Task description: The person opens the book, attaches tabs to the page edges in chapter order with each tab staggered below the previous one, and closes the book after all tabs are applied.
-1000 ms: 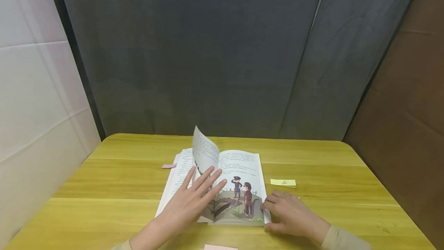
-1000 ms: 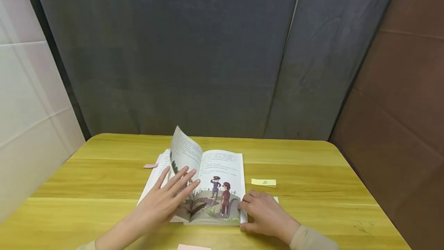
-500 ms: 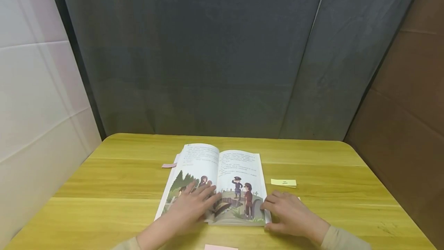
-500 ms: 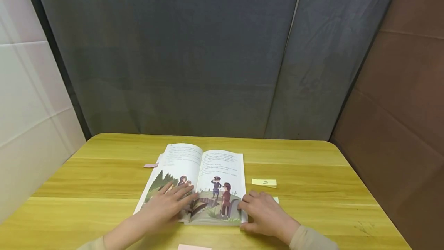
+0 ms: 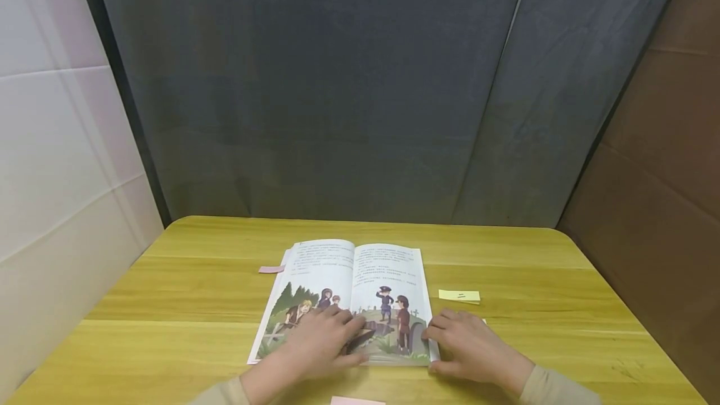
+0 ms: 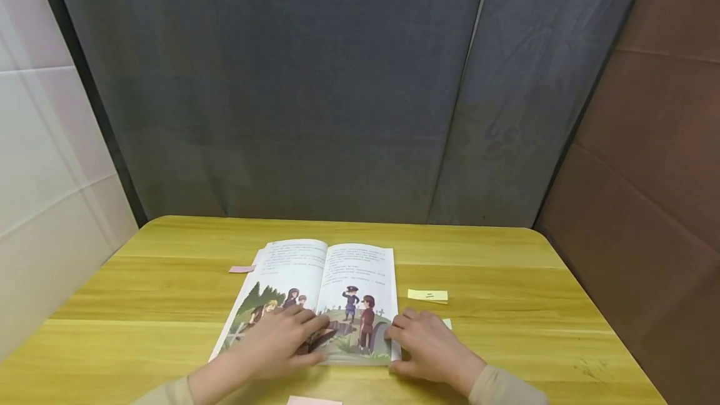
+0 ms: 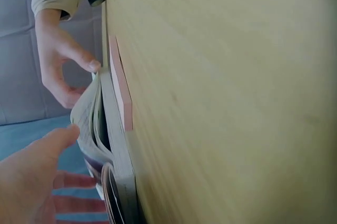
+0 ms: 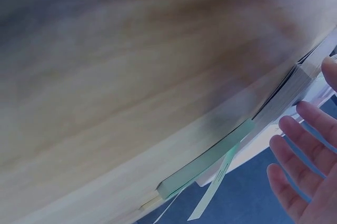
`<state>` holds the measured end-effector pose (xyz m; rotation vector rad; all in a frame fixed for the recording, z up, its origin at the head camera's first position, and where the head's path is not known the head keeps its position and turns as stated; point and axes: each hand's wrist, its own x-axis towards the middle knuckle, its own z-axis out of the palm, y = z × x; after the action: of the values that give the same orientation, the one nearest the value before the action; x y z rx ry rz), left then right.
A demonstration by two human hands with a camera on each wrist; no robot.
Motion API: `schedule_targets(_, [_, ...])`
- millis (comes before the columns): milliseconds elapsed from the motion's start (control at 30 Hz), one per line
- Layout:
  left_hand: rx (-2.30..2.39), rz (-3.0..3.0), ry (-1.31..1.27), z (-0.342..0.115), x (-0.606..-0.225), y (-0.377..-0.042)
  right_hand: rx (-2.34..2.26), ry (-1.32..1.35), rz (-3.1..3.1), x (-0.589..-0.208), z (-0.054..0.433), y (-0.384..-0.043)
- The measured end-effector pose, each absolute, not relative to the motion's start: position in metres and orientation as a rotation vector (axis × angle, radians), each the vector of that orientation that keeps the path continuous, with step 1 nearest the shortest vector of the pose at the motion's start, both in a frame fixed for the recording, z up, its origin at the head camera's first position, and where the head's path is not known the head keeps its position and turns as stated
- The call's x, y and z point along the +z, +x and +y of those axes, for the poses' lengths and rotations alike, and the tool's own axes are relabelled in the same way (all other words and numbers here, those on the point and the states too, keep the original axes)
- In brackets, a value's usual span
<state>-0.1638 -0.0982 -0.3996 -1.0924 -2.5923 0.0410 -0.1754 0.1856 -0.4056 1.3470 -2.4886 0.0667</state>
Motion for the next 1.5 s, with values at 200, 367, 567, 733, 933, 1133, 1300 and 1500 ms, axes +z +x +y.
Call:
schedule_targets(200, [0.107, -2.624, -1.020, -0.088, -0.399, -0.164, 0.077, 1.349, -2.484, -0.407, 0.187, -0.176])
schedule_targets(367, [0.113, -2.645, -0.997, -0.084, -0.396, -0.164, 0.085, 1.345, -2.506, -0.407, 0.189, -0.177])
schedule_targets(567, [0.043, -2.599, -1.043, -0.088, -0.393, -0.164, 0.103, 1.344, -2.496, -0.408, 0.190, -0.177])
schedule_targets(733, [-0.025, -2.390, -1.122, -0.092, -0.392, -0.165, 0.107, 1.354, -2.487, -0.408, 0.191, -0.178])
schedule_targets(933, [-0.016, -2.332, -1.145, -0.096, -0.391, -0.162, 0.100, 1.368, -2.475, -0.408, 0.190, -0.178])
schedule_targets(1133, [-0.004, -2.335, -1.147, -0.100, -0.387, -0.159, 0.117, 1.371, -2.478, -0.408, 0.190, -0.178])
schedule_targets(1300, [0.075, -2.323, -1.112, -0.105, -0.382, -0.158, 0.127, 1.367, -2.504, -0.408, 0.190, -0.178])
schedule_targets(1500, [0.194, -2.315, -1.060, -0.113, -0.384, -0.161, 0.124, 1.363, -2.512, -0.407, 0.190, -0.178])
